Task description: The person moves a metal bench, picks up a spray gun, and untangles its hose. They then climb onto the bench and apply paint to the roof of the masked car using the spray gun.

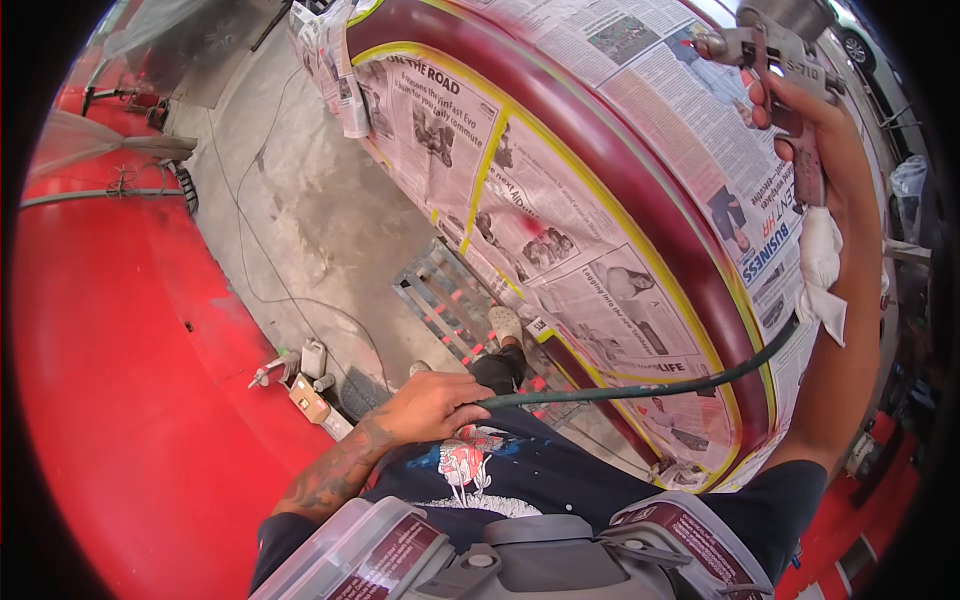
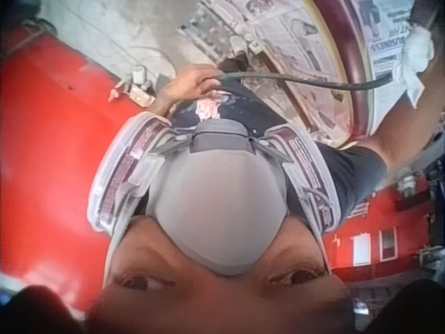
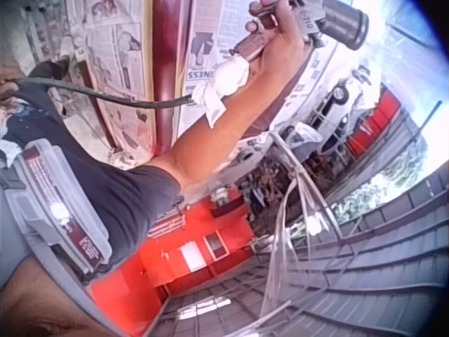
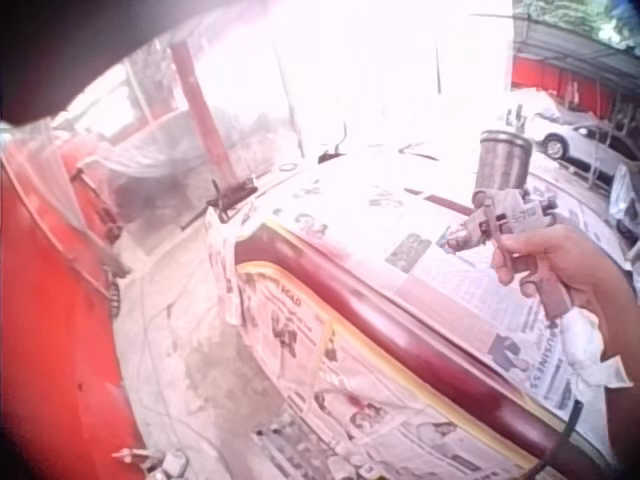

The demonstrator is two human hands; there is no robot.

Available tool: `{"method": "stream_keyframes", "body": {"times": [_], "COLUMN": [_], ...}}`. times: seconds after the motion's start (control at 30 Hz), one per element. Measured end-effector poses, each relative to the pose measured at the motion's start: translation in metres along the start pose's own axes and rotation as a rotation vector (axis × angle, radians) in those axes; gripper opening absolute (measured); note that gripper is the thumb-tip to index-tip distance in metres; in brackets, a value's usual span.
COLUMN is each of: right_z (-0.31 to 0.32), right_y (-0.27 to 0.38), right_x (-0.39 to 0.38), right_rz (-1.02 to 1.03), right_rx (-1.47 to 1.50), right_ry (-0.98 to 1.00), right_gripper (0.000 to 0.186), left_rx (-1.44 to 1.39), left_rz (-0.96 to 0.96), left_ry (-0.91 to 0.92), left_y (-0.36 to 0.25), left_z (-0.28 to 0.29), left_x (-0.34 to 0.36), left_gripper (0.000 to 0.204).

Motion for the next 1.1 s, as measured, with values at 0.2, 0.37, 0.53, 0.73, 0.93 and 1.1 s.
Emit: {"method": "stream_keyframes", "body": {"times": [0.2,0.37,0.53,0.73,0.93,1.1], "right_z": [-0.053,-0.065,-0.031,0.032,0.082,0.079], "right_y": [0.015,0.021,0.006,-0.023,-0.041,-0.030], "right_x": [0.070,0.083,0.057,-0.007,-0.061,-0.093], "right_rz": [0.171,0.152,0.075,-0.038,-0.075,-0.071], "right_rx": [-0.023,0.114,0.034,0.021,0.035,0.037], "right_ry": [-0.013,-0.051,0.010,0.089,-0.153,-0.140], "right_gripper": [0.021,0.018,0.022,0.024,0.028,0.034], "left_rx": [0.022,0.032,0.041,-0.037,0.031,0.012], "left_rz": [0.202,0.263,0.216,0.063,0.008,-0.030], "left_ry": [-0.121,-0.159,-0.070,0.041,0.140,0.141], "left_y": [0.021,0.031,0.020,0.000,-0.014,-0.015], "left_z": [0.022,0.022,0.011,-0.018,-0.036,-0.037], "left_x": [-0.018,-0.018,0.007,0.035,0.045,0.032], "left_gripper": [0.026,0.026,0.025,0.023,0.024,0.024]}}
Point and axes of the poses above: each hand's wrist, its own x-axis towards the middle knuckle, its own z-axis out of the back of the hand, y = z × x, the point moved 8 cm from there along x, towards the middle knuckle, and after that the axes turned 12 degrees about -y, right-handed, at the moved point
